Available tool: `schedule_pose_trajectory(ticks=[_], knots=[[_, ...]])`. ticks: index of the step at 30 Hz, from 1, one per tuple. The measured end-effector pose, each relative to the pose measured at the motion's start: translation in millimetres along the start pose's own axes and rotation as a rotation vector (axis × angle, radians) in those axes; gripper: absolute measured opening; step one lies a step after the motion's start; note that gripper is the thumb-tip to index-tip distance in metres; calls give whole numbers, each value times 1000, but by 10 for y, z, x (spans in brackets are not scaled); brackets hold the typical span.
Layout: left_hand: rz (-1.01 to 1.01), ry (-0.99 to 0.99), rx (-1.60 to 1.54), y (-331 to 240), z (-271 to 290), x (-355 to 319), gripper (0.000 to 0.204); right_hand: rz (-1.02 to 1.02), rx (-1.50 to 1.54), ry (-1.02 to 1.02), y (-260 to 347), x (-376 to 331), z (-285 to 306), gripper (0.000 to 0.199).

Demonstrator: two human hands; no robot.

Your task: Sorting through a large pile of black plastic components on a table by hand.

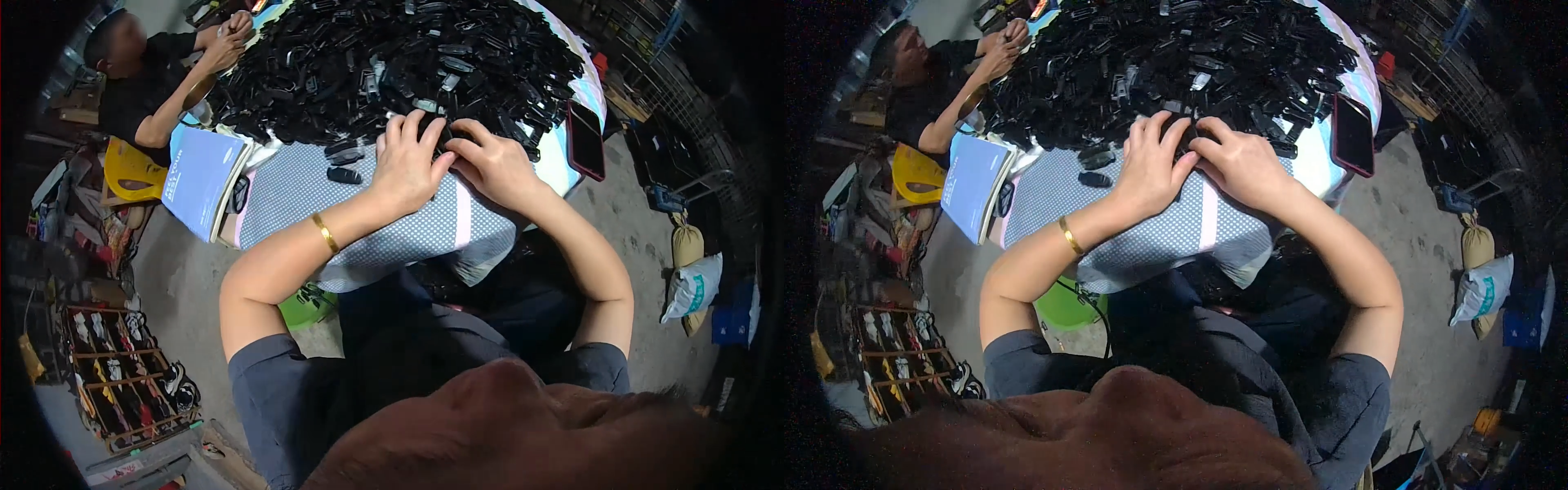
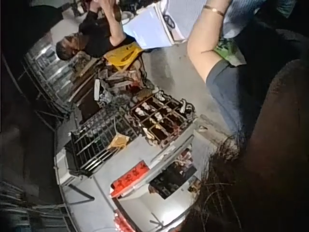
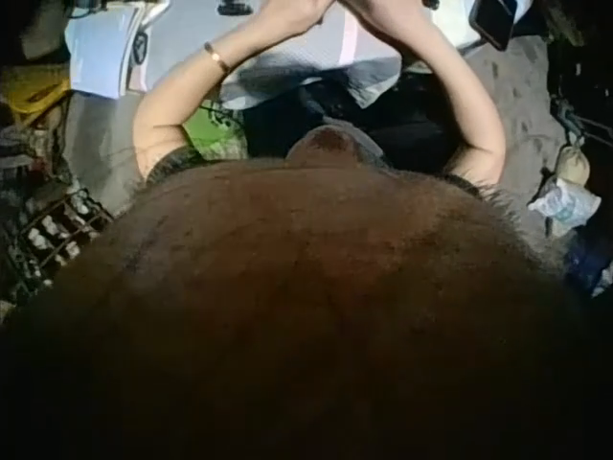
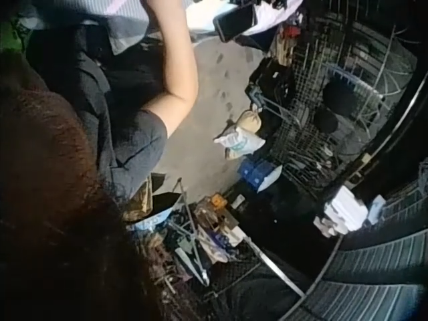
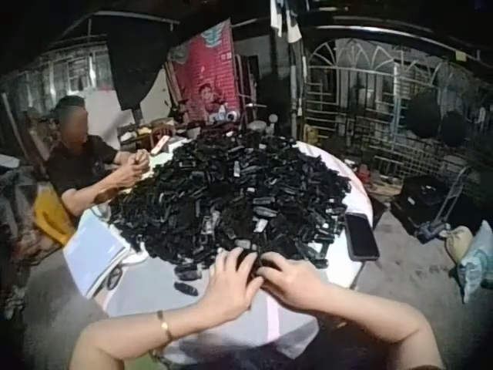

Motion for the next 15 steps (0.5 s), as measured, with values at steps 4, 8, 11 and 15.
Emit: schedule_pose_trajectory(ticks=[4, 8, 11, 15], knots=[[-262, -116, 87, -127, -42, 204, 52, -79, 27, -104, -139, -28, 141, 22], [-196, -163, 18, -61, 36, 364, 45, -158, 63, -173, -228, -32, 230, 19], [-79, -149, -166, 62, 205, 463, 18, -136, 100, -242, -281, -22, 265, 17], [153, 299, -244, -63, 201, 328, 22, -105, 71, -292, -313, -17, 345, 16]])
Point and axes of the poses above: each hand's wrist, its own x-axis towards the middle knuckle, its own z-axis out of the back of the hand, y = z × x, the point moved 7 cm from there along x, towards the middle knuckle, and after that the axes turned 13 degrees about -y, right-handed, at the moved point
